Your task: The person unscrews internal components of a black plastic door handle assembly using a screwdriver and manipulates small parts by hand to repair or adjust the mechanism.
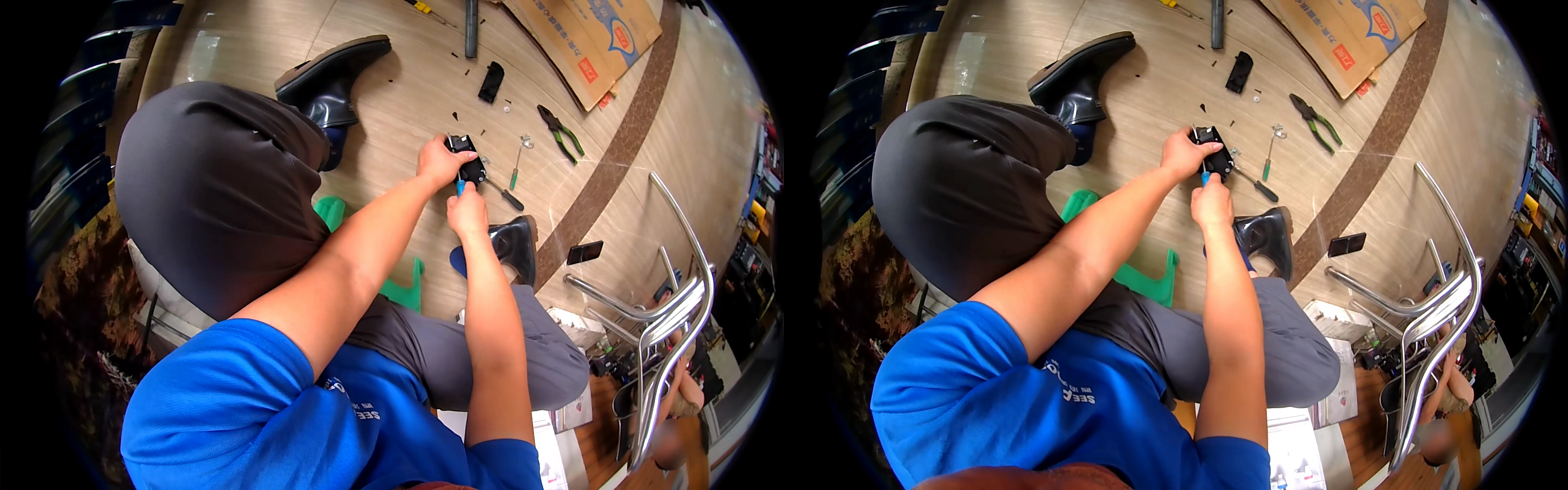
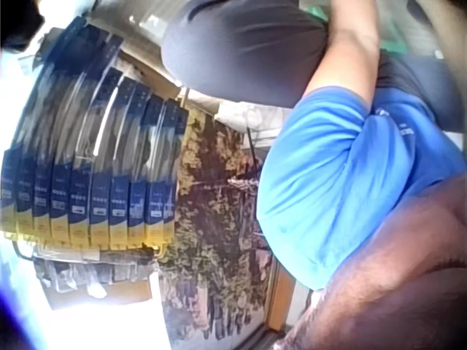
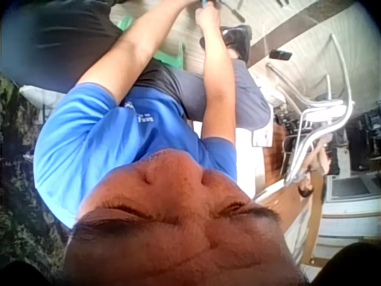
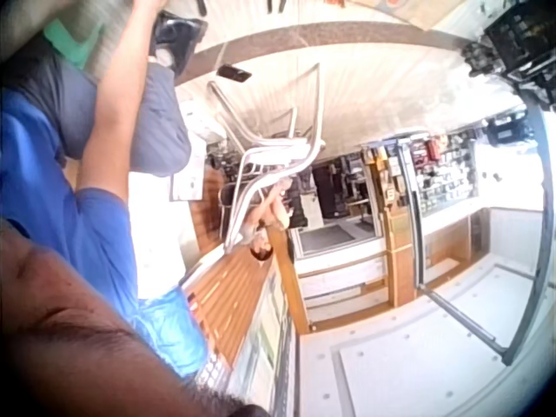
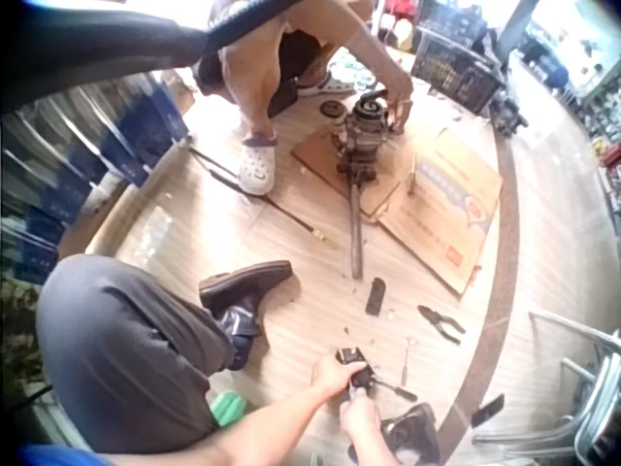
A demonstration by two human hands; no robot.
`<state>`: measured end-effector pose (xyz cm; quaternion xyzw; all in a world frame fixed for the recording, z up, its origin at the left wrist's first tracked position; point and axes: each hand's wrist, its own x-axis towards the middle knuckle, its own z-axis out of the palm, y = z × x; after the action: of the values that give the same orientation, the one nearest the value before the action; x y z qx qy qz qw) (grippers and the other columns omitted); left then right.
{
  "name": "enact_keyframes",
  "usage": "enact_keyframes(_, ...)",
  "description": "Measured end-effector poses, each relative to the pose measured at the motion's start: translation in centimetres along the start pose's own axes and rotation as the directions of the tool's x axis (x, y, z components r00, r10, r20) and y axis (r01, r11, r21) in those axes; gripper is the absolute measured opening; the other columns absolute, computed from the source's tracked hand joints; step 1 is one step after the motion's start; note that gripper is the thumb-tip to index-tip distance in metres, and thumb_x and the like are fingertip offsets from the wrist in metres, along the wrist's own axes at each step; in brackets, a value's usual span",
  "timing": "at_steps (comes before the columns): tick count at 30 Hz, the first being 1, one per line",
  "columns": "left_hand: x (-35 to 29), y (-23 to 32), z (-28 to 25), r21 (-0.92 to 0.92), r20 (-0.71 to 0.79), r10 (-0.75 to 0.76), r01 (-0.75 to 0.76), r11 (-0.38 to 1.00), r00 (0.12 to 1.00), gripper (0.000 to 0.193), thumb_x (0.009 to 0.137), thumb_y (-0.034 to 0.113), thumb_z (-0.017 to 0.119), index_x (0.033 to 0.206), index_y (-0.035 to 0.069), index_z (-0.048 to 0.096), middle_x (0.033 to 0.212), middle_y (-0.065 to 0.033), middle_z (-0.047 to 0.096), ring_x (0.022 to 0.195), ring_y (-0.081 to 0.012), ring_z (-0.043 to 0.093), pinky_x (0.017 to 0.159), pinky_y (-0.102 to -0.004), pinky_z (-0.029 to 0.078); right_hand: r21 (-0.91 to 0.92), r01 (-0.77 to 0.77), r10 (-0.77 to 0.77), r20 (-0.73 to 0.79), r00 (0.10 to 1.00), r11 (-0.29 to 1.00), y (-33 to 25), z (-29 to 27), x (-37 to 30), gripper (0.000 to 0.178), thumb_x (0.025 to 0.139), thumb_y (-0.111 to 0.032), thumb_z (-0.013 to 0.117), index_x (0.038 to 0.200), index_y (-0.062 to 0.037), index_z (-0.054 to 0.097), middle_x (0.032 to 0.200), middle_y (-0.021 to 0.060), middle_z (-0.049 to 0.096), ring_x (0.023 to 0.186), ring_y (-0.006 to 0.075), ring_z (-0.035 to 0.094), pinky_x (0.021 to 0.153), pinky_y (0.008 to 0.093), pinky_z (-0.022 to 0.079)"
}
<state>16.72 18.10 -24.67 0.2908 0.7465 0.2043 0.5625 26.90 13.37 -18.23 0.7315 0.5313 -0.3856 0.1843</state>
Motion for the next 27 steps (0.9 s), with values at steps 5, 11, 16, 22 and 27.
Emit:
enact_keyframes(5, -0.7, 0.9, -0.1, 0.038, -0.065, -0.005, 0.007, 0.999, 0.998, 0.073, 0.067, 0.043, 0.089, 0.117, -0.005, 0.064, 0.101, -0.023, 0.072, 0.095, -0.033, 0.07, 0.085, -0.0401, 0.055, 0.014, -0.029, 0.029, -0.035, 0.999, 0.999, -0.9, 0.6, 0.2, 0.03, 0.09, -0.018, 0.056, 0.113, 0.0016, 0.051, 0.099, 0.0303, 0.068, 0.097, 0.0468, 0.066, 0.087, 0.0545, 0.052)
enact_keyframes(11, -0.6, 0.6, -0.1, 0.05, 0.011, 0.005, -0.005, 0.999, 1.0, 0.077, 0.068, 0.042, 0.088, 0.123, -0.004, 0.061, 0.105, -0.0243, 0.07, 0.099, -0.0335, 0.069, 0.088, -0.0406, 0.054, 0.078, -0.078, 0.083, -0.064, 0.995, 0.994, -1.0, 1.8, 0.2, 0.03, 0.091, -0.019, 0.055, 0.113, 0.0015, 0.05, 0.1, 0.0314, 0.067, 0.098, 0.0464, 0.065, 0.088, 0.0552, 0.05)
enact_keyframes(16, -0.5, -1.5, 0.3, 0.04, 0.036, 0.115, -0.116, 0.992, 0.993, 0.078, 0.069, 0.041, 0.088, 0.125, -0.003, 0.057, 0.106, -0.0243, 0.07, 0.1, -0.0351, 0.069, 0.087, -0.0421, 0.054, 0.329, 0.032, -0.045, 0.033, 0.998, 0.944, 3.0, 2.1, 0.8, 0.034, 0.089, -0.022, 0.063, 0.113, 0.0003, 0.054, 0.095, 0.0307, 0.066, 0.094, 0.0462, 0.065, 0.082, 0.0528, 0.05)
enact_keyframes(22, -0.7, -1.5, 0.4, 0.032, 0.044, 0.121, -0.123, 0.992, 0.992, 0.084, 0.07, 0.042, 0.087, 0.135, 0.0, 0.053, 0.116, -0.0243, 0.067, 0.108, -0.0342, 0.067, 0.093, -0.0406, 0.053, 0.242, 0.123, -0.117, -0.042, 0.992, 0.962, 4.4, 0.9, -0.7, 0.033, 0.094, -0.031, 0.061, 0.109, -0.0019, 0.058, 0.093, 0.0306, 0.066, 0.094, 0.0478, 0.064, 0.08, 0.0526, 0.05)
enact_keyframes(27, -0.4, -1.2, 0.7, -0.005, 0.11, 0.077, -0.077, 0.997, 0.991, 0.085, 0.071, 0.039, 0.088, 0.136, -0.001, 0.053, 0.12, -0.0236, 0.066, 0.111, -0.0336, 0.066, 0.095, -0.0393, 0.052, 0.252, 0.092, -0.092, -0.01, 0.996, 0.963, 4.5, 0.6, -1.5, 0.034, 0.095, -0.032, 0.059, 0.11, -0.0012, 0.059, 0.096, 0.0305, 0.066, 0.096, 0.0486, 0.063, 0.082, 0.0528, 0.05)
